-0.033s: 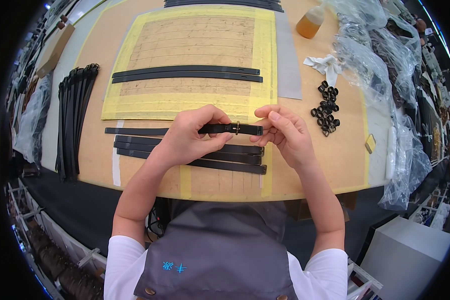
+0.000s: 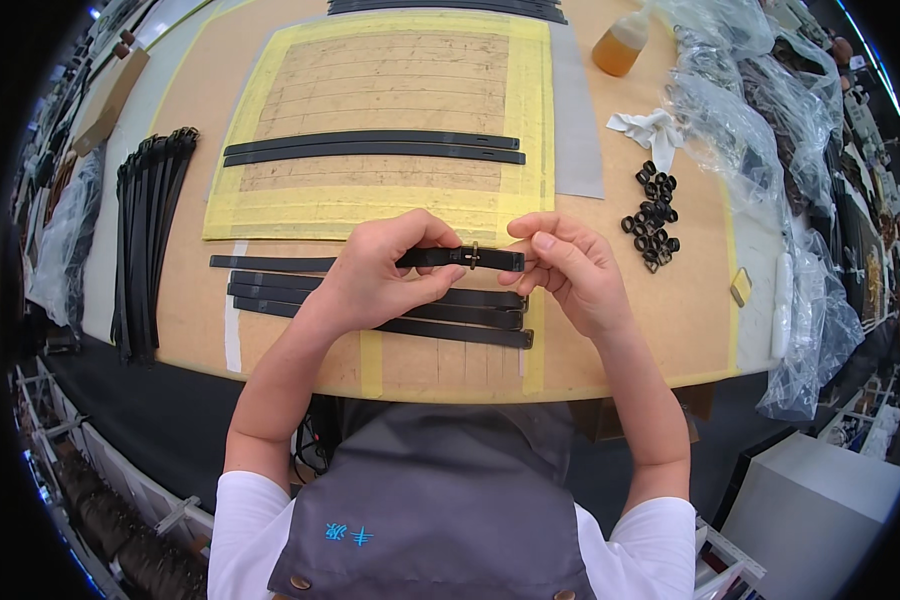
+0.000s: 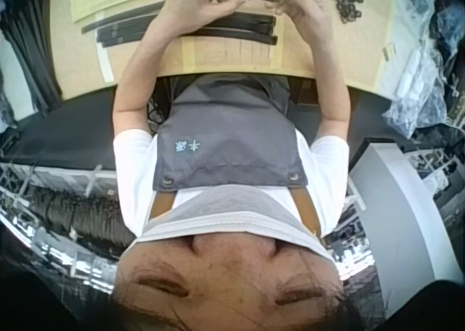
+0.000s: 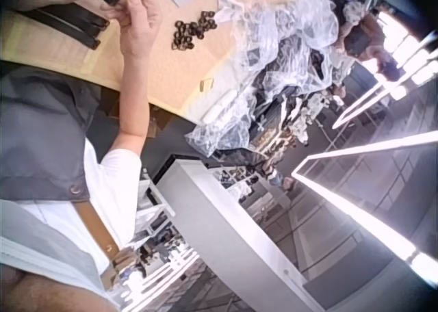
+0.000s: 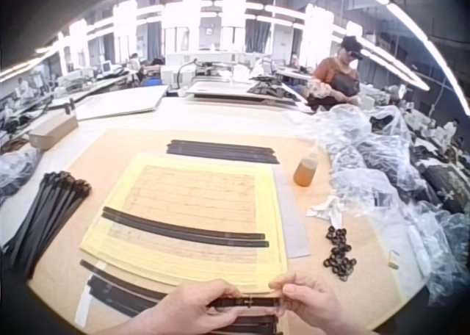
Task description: The person assembles black leather belts by hand at a factory workstation. They pick up a belt strap and a metal buckle, insert the strap into the buckle, and then place the finished belt into a pile on the left side of the table. The process is repeated continuously throughout the video.
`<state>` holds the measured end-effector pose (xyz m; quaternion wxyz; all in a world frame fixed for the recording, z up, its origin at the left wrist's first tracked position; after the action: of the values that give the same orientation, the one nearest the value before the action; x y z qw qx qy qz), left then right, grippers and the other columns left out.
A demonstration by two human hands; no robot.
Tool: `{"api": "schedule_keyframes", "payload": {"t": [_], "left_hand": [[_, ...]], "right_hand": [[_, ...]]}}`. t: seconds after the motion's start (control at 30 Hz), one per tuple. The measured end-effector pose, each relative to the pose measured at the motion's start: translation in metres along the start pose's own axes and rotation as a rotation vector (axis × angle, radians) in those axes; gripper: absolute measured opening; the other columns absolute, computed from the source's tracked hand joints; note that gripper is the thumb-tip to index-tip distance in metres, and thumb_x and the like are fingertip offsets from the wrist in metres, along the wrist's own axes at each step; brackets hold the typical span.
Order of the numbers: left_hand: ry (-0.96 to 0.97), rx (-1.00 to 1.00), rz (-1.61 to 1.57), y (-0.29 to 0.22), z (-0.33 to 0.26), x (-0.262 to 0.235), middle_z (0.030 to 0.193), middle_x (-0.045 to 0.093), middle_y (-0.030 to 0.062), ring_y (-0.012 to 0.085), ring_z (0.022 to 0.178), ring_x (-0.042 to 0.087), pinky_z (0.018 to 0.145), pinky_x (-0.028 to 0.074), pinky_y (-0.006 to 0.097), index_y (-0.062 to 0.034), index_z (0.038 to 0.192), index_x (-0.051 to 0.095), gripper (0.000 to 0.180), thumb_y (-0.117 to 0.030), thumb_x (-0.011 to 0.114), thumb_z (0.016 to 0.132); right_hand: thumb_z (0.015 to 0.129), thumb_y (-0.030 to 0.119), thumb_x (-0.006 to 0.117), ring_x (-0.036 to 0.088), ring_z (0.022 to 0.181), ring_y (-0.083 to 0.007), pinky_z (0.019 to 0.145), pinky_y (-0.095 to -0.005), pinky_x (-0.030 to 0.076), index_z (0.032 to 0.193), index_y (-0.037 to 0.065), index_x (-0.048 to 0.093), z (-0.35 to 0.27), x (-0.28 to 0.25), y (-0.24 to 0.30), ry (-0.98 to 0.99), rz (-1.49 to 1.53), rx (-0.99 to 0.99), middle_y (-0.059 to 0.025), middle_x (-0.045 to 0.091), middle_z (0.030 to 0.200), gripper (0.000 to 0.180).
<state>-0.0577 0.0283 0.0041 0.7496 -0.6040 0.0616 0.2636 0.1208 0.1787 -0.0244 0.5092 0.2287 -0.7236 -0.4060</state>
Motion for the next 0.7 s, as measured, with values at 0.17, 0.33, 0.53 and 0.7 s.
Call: {"api": "schedule_keyframes", "payload": {"t": [0.17, 0.33, 0.53, 0.7], "left_hand": [[-0.011, -0.023, -0.044, 0.001, -0.002, 0.003, 0.078, 0.068, 0.0032, 0.0056, 0.065, 0.059, 0.057, 0.048, 0.022, -0.0002, 0.101, 0.069, 0.021, -0.007, 0.083, 0.086], [0.026, 0.060, -0.016, -0.002, -0.003, 0.008, 0.080, 0.070, 0.0052, 0.0096, 0.064, 0.063, 0.056, 0.051, 0.025, -0.0007, 0.101, 0.071, 0.020, -0.006, 0.082, 0.085], [0.152, 0.087, 0.022, -0.002, -0.006, 0.015, 0.083, 0.071, 0.0069, 0.0158, 0.068, 0.068, 0.061, 0.054, 0.028, -0.0024, 0.102, 0.071, 0.022, -0.003, 0.081, 0.082], [0.128, 0.049, 0.054, -0.003, -0.005, 0.015, 0.083, 0.071, 0.0101, 0.0208, 0.072, 0.070, 0.063, 0.055, 0.030, -0.0021, 0.102, 0.068, 0.025, -0.004, 0.081, 0.081]], "right_hand": [[0.100, 0.013, 0.070, 0.074, 0.092, -0.0170, 0.075, -0.0246, 0.060, 0.124, -0.001, 0.066, -0.002, 0.009, -0.007, 0.000, -0.168, 0.006, -0.0120, 0.074, 0.108, 0.028], [0.096, 0.019, 0.076, 0.066, 0.079, -0.0073, 0.067, -0.0209, 0.053, 0.116, 0.001, 0.069, 0.005, 0.024, -0.009, -0.015, -0.379, -0.002, -0.0033, 0.071, 0.099, 0.028], [0.092, 0.027, 0.080, 0.059, 0.070, -0.0026, 0.058, -0.0194, 0.046, 0.102, 0.004, 0.070, 0.012, 0.042, 0.001, -0.010, -0.554, 0.380, 0.0024, 0.067, 0.085, 0.027], [0.092, 0.027, 0.079, 0.055, 0.064, -0.0016, 0.056, -0.0199, 0.044, 0.096, 0.005, 0.068, 0.016, 0.041, -0.006, 0.002, -0.567, 0.351, 0.0037, 0.064, 0.079, 0.024]]}}
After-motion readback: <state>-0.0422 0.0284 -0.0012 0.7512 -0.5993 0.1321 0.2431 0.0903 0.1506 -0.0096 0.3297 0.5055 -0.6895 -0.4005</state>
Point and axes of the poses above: each hand's wrist, its own z-axis towards the middle knuckle, its own x-axis out of the palm, y = z × x, the point moved 4 cm from there along z, towards the middle knuckle
